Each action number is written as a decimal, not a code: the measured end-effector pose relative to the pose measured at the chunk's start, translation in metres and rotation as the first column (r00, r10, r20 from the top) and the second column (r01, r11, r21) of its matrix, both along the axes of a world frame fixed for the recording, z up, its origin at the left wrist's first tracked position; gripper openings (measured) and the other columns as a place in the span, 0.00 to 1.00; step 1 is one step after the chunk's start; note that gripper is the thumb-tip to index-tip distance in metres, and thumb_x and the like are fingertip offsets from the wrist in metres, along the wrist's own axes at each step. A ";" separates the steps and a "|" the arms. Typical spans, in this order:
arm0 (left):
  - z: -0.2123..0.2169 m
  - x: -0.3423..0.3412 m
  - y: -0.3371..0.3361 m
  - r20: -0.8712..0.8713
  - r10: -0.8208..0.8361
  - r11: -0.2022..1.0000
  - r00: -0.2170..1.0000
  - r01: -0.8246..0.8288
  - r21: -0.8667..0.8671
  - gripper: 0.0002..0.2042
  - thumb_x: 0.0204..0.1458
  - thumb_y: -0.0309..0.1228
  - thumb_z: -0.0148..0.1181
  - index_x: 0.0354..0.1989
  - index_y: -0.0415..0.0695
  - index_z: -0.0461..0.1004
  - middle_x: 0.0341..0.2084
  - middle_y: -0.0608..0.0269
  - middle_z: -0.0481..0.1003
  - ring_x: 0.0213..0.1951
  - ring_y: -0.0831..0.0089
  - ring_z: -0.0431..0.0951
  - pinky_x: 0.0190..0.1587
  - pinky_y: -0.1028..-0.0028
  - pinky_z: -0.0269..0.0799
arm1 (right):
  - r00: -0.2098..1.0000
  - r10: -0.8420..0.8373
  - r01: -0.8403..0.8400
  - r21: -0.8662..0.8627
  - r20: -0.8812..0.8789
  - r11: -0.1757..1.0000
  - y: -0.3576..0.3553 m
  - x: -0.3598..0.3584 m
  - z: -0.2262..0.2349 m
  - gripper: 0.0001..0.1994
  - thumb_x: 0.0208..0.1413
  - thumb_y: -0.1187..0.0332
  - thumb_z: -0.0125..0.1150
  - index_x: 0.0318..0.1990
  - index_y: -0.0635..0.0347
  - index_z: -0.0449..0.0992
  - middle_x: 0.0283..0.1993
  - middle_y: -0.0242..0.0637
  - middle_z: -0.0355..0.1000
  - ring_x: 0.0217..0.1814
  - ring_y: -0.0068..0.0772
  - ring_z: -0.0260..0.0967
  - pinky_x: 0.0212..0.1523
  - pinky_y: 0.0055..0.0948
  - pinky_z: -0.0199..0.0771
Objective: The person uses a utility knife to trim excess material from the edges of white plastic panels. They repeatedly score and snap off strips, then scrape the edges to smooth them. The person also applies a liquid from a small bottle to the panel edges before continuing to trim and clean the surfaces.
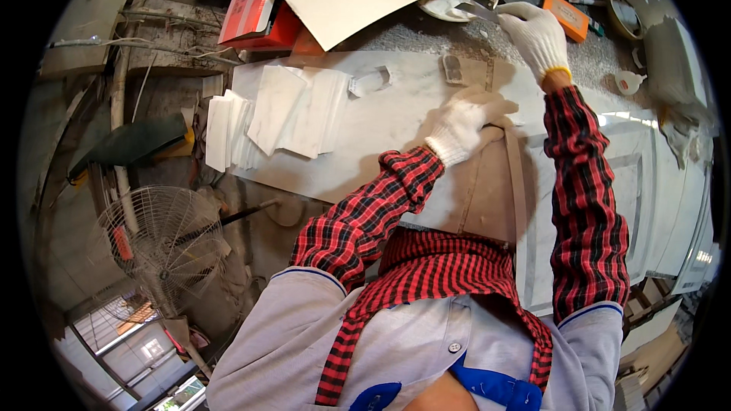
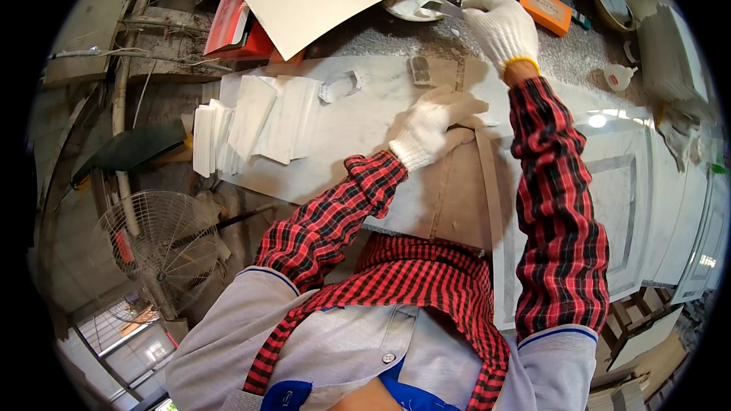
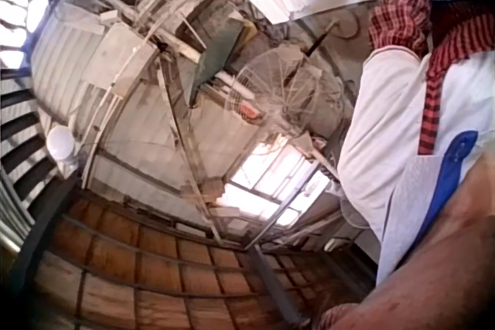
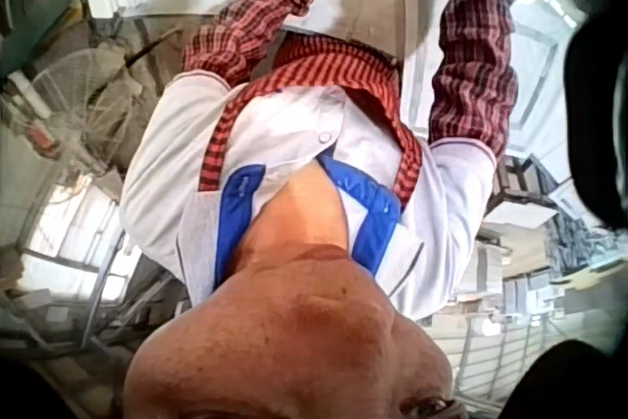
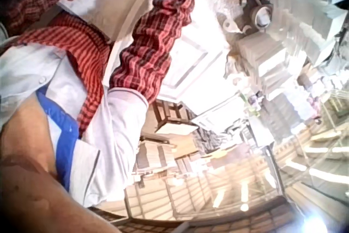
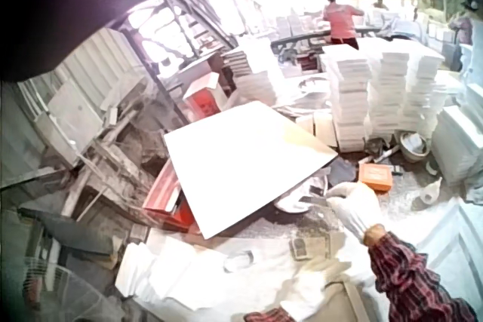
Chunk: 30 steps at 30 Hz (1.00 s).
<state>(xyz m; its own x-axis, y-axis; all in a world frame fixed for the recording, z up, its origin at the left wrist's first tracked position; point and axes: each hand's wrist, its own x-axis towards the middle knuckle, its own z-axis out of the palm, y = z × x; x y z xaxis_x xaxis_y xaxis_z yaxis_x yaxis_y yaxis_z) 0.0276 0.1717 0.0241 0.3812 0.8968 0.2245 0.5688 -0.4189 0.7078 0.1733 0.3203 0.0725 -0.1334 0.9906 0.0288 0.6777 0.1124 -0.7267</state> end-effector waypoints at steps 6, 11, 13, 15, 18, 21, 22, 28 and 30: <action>0.017 -0.001 -0.002 -0.036 0.019 0.996 0.999 -0.022 -0.086 0.17 0.46 0.30 0.64 0.48 0.49 0.79 0.42 0.58 0.78 0.49 0.54 0.75 0.57 0.57 0.69 | 0.990 0.012 -0.003 -0.063 0.142 0.998 0.012 -0.029 -0.013 0.16 0.53 0.56 0.55 0.45 0.45 0.86 0.41 0.39 0.82 0.44 0.43 0.80 0.47 0.33 0.78; 0.001 0.002 -0.004 0.017 0.047 0.998 0.999 -0.047 0.037 0.17 0.45 0.31 0.65 0.47 0.49 0.79 0.40 0.57 0.78 0.49 0.53 0.75 0.58 0.57 0.69 | 0.955 -0.118 0.043 -0.268 -0.272 0.962 -0.001 -0.018 -0.018 0.14 0.56 0.63 0.62 0.46 0.59 0.84 0.28 0.30 0.78 0.28 0.18 0.72 0.30 0.20 0.70; -0.004 0.003 -0.007 0.031 0.091 0.987 0.995 -0.094 0.128 0.17 0.44 0.32 0.66 0.46 0.49 0.79 0.39 0.57 0.78 0.48 0.52 0.76 0.57 0.57 0.69 | 0.838 -0.223 0.021 -0.378 -0.498 0.926 -0.009 -0.007 -0.022 0.13 0.57 0.64 0.64 0.46 0.60 0.84 0.31 0.29 0.79 0.28 0.16 0.70 0.29 0.17 0.69; -0.014 0.004 -0.007 -0.018 0.116 0.980 0.993 -0.111 0.168 0.18 0.44 0.32 0.67 0.46 0.48 0.80 0.38 0.56 0.78 0.47 0.52 0.76 0.56 0.58 0.70 | 0.724 -0.302 0.014 -0.424 -0.620 0.906 -0.020 0.005 -0.027 0.12 0.59 0.69 0.65 0.48 0.62 0.82 0.34 0.25 0.78 0.28 0.13 0.68 0.28 0.14 0.67; -0.017 0.000 -0.001 -0.043 0.081 0.984 0.996 -0.074 0.160 0.19 0.42 0.32 0.68 0.46 0.48 0.79 0.36 0.57 0.78 0.45 0.56 0.76 0.52 0.60 0.72 | 0.627 -0.354 -0.009 -0.461 -0.694 0.887 -0.041 0.025 -0.020 0.13 0.59 0.68 0.65 0.49 0.62 0.82 0.35 0.26 0.79 0.29 0.13 0.69 0.30 0.14 0.67; -0.012 0.003 0.003 -0.086 0.018 0.995 0.996 -0.009 0.103 0.19 0.43 0.29 0.66 0.47 0.46 0.79 0.34 0.60 0.80 0.42 0.61 0.76 0.49 0.63 0.72 | 0.651 -0.386 0.057 -0.466 -0.653 0.883 -0.076 0.053 0.006 0.14 0.59 0.65 0.66 0.49 0.61 0.82 0.35 0.26 0.79 0.31 0.12 0.69 0.32 0.14 0.67; -0.015 0.003 0.004 -0.045 0.008 0.997 0.999 -0.005 0.076 0.19 0.43 0.29 0.65 0.47 0.45 0.79 0.34 0.61 0.81 0.42 0.62 0.76 0.50 0.64 0.72 | 0.667 -0.394 0.084 -0.462 -0.632 0.883 -0.088 0.061 0.011 0.14 0.59 0.65 0.67 0.49 0.61 0.82 0.35 0.26 0.79 0.31 0.12 0.69 0.32 0.14 0.67; 0.000 0.002 -0.002 0.054 -0.018 0.999 0.998 0.020 -0.045 0.21 0.45 0.26 0.62 0.51 0.42 0.78 0.37 0.64 0.84 0.44 0.67 0.76 0.53 0.69 0.70 | 0.726 -0.472 0.219 -0.482 -0.500 0.849 -0.172 0.118 0.027 0.15 0.58 0.66 0.66 0.50 0.65 0.81 0.34 0.29 0.77 0.28 0.12 0.66 0.28 0.15 0.62; 0.000 0.004 -0.005 0.020 0.008 1.000 1.000 -0.007 -0.029 0.21 0.46 0.25 0.62 0.53 0.42 0.77 0.37 0.64 0.84 0.44 0.67 0.76 0.54 0.70 0.70 | 0.733 -0.512 0.259 -0.513 -0.448 0.818 -0.196 0.128 0.028 0.15 0.58 0.67 0.66 0.49 0.65 0.81 0.33 0.29 0.77 0.28 0.12 0.66 0.27 0.15 0.62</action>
<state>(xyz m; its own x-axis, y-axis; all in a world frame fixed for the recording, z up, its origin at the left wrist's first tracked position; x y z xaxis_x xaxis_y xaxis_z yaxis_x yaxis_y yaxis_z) 0.0314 0.1670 0.0240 0.3700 0.9060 0.2055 0.5578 -0.3935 0.7308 0.3009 0.1241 0.1009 0.1770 0.8866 -0.4272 0.0684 -0.4441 -0.8934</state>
